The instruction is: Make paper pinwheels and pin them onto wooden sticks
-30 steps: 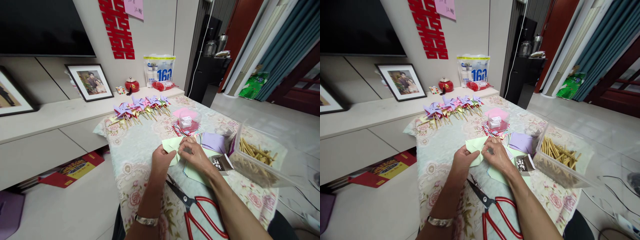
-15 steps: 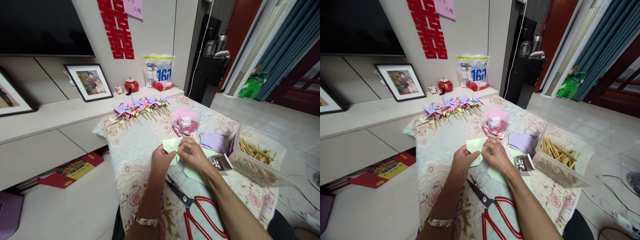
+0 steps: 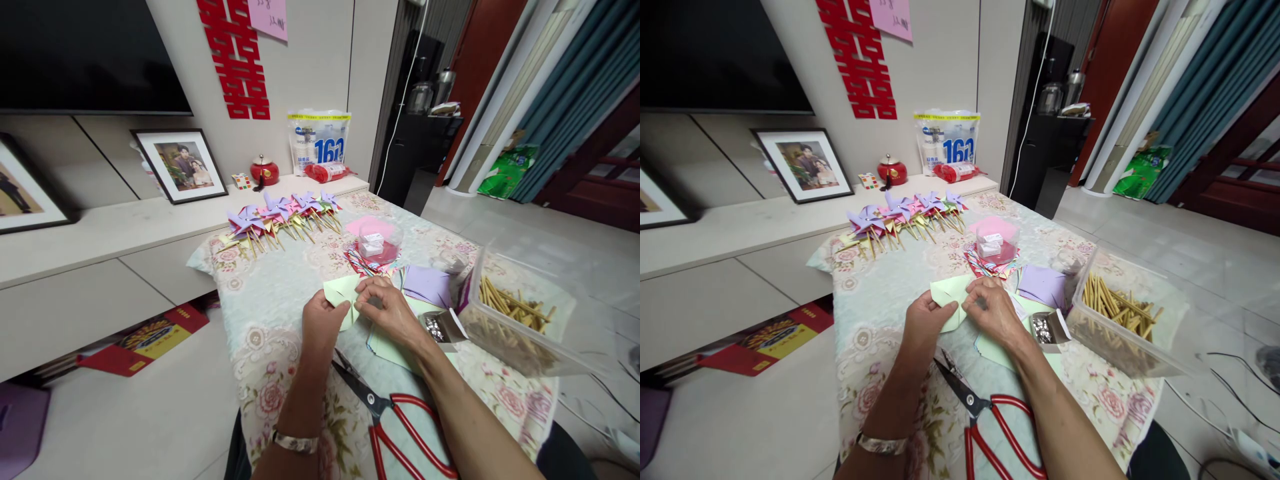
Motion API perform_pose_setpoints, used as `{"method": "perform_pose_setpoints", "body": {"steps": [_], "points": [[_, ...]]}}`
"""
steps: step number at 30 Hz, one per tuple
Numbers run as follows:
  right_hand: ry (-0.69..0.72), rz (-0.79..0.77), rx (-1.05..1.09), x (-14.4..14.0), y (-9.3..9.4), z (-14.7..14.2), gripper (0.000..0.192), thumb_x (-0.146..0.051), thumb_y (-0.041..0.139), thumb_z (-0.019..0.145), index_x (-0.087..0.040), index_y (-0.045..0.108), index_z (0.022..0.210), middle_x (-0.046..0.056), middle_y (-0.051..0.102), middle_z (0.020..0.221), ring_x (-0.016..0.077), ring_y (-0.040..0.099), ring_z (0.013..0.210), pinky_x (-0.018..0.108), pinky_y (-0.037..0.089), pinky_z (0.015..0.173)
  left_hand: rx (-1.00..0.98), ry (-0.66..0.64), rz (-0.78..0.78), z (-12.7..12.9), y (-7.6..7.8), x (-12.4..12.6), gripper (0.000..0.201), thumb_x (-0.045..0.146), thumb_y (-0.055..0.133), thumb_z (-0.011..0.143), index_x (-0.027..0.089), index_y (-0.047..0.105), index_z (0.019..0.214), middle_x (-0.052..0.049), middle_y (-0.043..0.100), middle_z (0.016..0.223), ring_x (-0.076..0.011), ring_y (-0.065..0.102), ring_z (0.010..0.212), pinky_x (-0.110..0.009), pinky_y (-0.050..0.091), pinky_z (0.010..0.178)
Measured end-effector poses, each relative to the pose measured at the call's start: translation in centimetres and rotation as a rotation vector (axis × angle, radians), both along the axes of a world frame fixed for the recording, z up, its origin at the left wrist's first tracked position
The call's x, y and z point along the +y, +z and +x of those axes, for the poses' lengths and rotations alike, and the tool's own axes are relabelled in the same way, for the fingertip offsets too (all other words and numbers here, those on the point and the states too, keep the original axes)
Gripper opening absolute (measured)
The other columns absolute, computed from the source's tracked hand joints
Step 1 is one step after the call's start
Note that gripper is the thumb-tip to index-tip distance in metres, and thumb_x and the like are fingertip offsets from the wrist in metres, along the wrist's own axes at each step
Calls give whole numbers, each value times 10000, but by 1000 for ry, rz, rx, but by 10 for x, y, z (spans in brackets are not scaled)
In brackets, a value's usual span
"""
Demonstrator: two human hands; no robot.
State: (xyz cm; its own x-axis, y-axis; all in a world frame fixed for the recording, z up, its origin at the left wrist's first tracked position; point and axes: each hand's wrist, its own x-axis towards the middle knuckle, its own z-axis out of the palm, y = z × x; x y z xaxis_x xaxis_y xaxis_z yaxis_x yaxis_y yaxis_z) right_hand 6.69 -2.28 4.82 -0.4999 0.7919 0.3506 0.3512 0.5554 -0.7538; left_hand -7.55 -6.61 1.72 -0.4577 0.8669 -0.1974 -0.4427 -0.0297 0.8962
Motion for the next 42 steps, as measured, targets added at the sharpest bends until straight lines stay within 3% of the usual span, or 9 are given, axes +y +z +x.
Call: {"method": "perform_pose_setpoints", "body": {"steps": [11, 20, 31, 42], "points": [[13, 3, -16, 1, -1, 1, 119, -144, 679, 792, -215, 673, 697, 60, 671, 975, 244, 599, 964, 408, 425, 876, 10, -57, -36, 0, 0, 0, 405, 133, 808, 493, 139, 749, 894, -86, 796, 830, -247, 745, 764, -317, 582, 696], [25, 21, -41, 2, -2, 1, 124, -133, 650, 793, -209, 657, 696, 55, 663, 931, 232, 591, 928, 392, 433, 849, 12, -129, -42, -4, 11, -6, 410, 141, 827, 495, 132, 738, 896, -74, 788, 793, -229, 733, 708, -306, 573, 661], [11, 29, -74, 2, -5, 0, 145, -114, 643, 801, -200, 629, 685, 61, 682, 929, 237, 582, 929, 388, 419, 853, 81, -114, 16, -2, 12, -6, 279, 155, 762, 521, 153, 700, 794, -28, 778, 731, -184, 705, 669, -263, 540, 644], [5, 56, -71, 2, -6, -1, 149, -96, 641, 794, -195, 612, 687, 67, 677, 911, 241, 590, 913, 380, 421, 846, 48, -79, -17, 1, 18, -6, 306, 176, 755, 485, 157, 693, 785, -34, 767, 738, -194, 695, 669, -289, 535, 656]]}}
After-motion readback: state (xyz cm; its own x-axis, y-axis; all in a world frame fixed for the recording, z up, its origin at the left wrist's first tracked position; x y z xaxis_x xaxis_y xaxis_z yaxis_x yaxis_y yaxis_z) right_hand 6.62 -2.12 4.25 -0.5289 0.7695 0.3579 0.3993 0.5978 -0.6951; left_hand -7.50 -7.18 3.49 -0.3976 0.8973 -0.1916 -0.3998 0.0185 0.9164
